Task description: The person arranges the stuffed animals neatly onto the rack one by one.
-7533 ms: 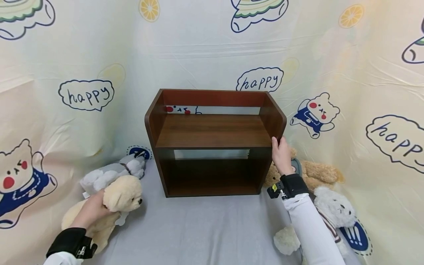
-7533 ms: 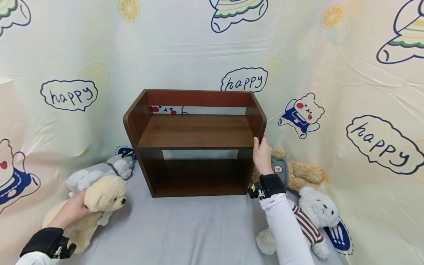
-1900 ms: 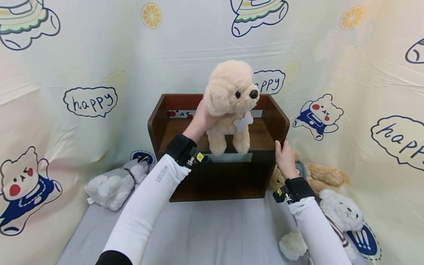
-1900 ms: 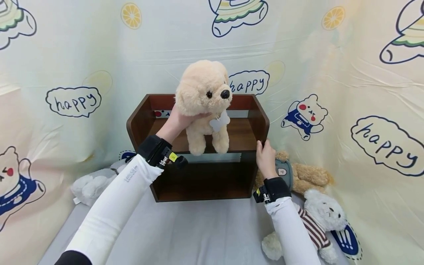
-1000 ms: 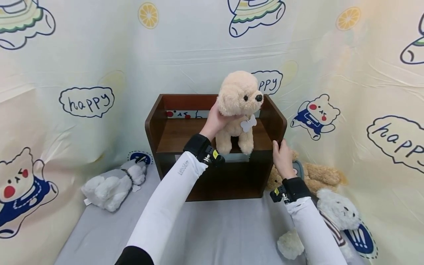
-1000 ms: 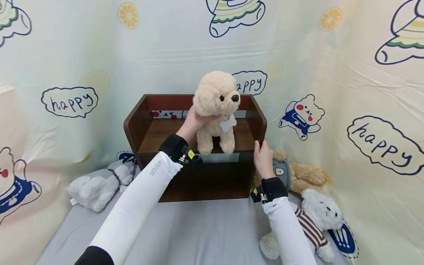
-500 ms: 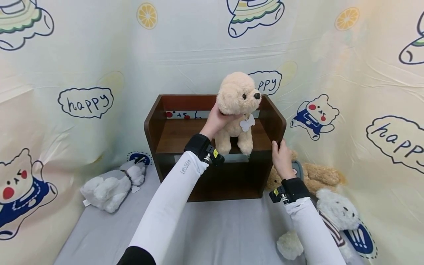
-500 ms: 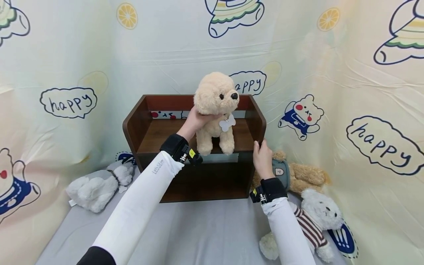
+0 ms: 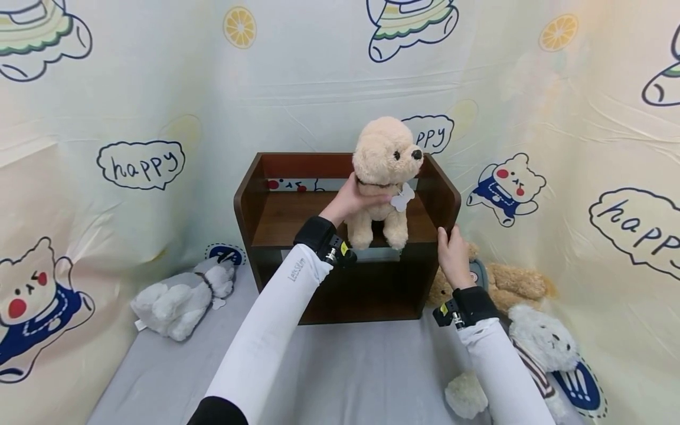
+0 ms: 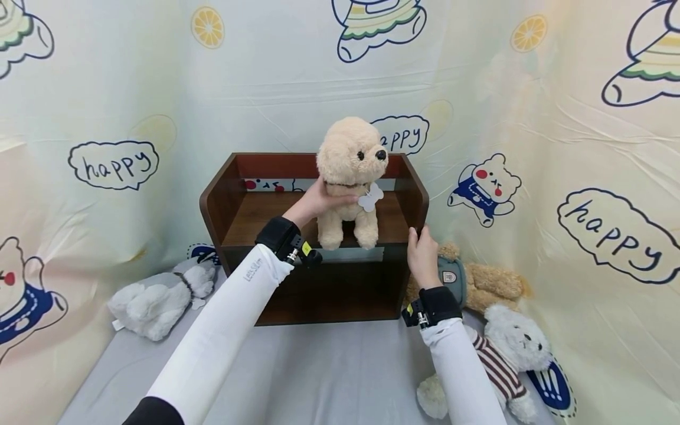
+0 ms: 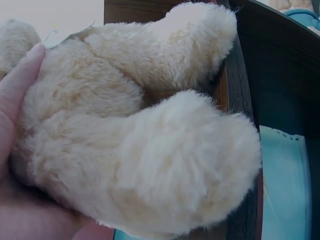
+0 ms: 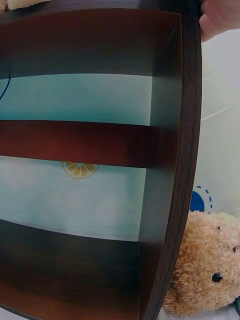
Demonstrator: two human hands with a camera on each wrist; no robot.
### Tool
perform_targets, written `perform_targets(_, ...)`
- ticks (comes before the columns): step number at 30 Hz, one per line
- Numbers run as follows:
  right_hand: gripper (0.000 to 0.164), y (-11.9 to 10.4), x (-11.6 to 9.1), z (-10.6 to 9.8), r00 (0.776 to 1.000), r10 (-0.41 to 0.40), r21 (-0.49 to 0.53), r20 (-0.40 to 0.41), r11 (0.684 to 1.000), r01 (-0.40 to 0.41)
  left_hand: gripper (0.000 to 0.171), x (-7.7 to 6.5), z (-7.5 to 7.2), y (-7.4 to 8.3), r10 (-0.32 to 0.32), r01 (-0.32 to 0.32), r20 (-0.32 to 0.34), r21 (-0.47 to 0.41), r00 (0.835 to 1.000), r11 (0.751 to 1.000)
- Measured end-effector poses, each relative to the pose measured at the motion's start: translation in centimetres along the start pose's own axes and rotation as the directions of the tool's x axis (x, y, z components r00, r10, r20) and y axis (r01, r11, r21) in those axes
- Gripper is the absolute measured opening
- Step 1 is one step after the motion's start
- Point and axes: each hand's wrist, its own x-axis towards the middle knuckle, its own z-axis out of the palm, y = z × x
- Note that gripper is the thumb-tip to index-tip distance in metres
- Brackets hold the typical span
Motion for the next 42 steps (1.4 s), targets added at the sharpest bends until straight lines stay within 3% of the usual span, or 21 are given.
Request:
perform_targets(6, 0.043, 0.2, 0.1, 0.1, 1.0, -0.003, -0.006, 0.001, 1.0, 0.003, 0.057, 0.5, 0.1, -0.9, 0.042, -0.042, 0.01, 0.006, 0.999, 0.999)
perform_targets(10, 0.041, 0.2, 0.0, 0.2, 1.0, -0.022, -0.019, -0.008, 1.0, 0.022, 0.055, 1.1, 0.1, -1.8, 0.028, -0.027, -0.005, 0.043, 1.0, 0.999)
perform_targets(14, 0.039, 0.3, 0.0, 0.2, 0.999, -0.029, -0.025, -0.016, 0.999, 0.029, 0.062, 1.5, 0.1, -2.7, -0.039, 0.043, -0.03, 0.151, 0.999, 0.988)
perform_targets(18, 0.039, 0.3, 0.0, 0.3, 1.0, -0.021, -0.025, -0.021, 0.999, 0.02, 0.072, 1.3, 0.2, -2.6, -0.141, 0.153, -0.063, 0.273, 0.988, 0.95)
perform_targets(22, 0.039, 0.2, 0.0, 0.3, 0.999, -0.024, -0.03, -0.028, 0.999, 0.023, 0.081, 1.0, 0.3, -2.2, -0.206, 0.222, -0.083, 0.35, 0.975, 0.91)
perform_targets(24, 0.039, 0.1, -0.1, 0.2, 0.999, -0.022, -0.031, -0.026, 0.999, 0.021, 0.081, 0.9, 0.3, -2.1, -0.211, 0.226, -0.082, 0.349, 0.974, 0.91)
perform_targets(29, 0.04, 0.0, -0.2, 0.2, 1.0, -0.016, -0.022, -0.014, 1.0, 0.016, 0.075, 1.1, 0.7, -2.4, -0.182, 0.196, -0.078, 0.255, 0.98, 0.947)
perform_targets(35, 0.041, 0.0, -0.3, 0.1, 1.0, -0.006, 0.002, -0.014, 1.0, 0.006, 0.07, 1.5, 1.4, -3.3, -0.156, 0.185, -0.117, 0.309, 0.981, 0.933)
perform_targets(42, 0.041, -0.1, -0.2, 0.2, 1.0, -0.003, -0.018, -0.023, 1.0, 0.003, 0.07, 1.9, 2.5, -3.2, -0.14, 0.176, -0.135, 0.314, 0.981, 0.933)
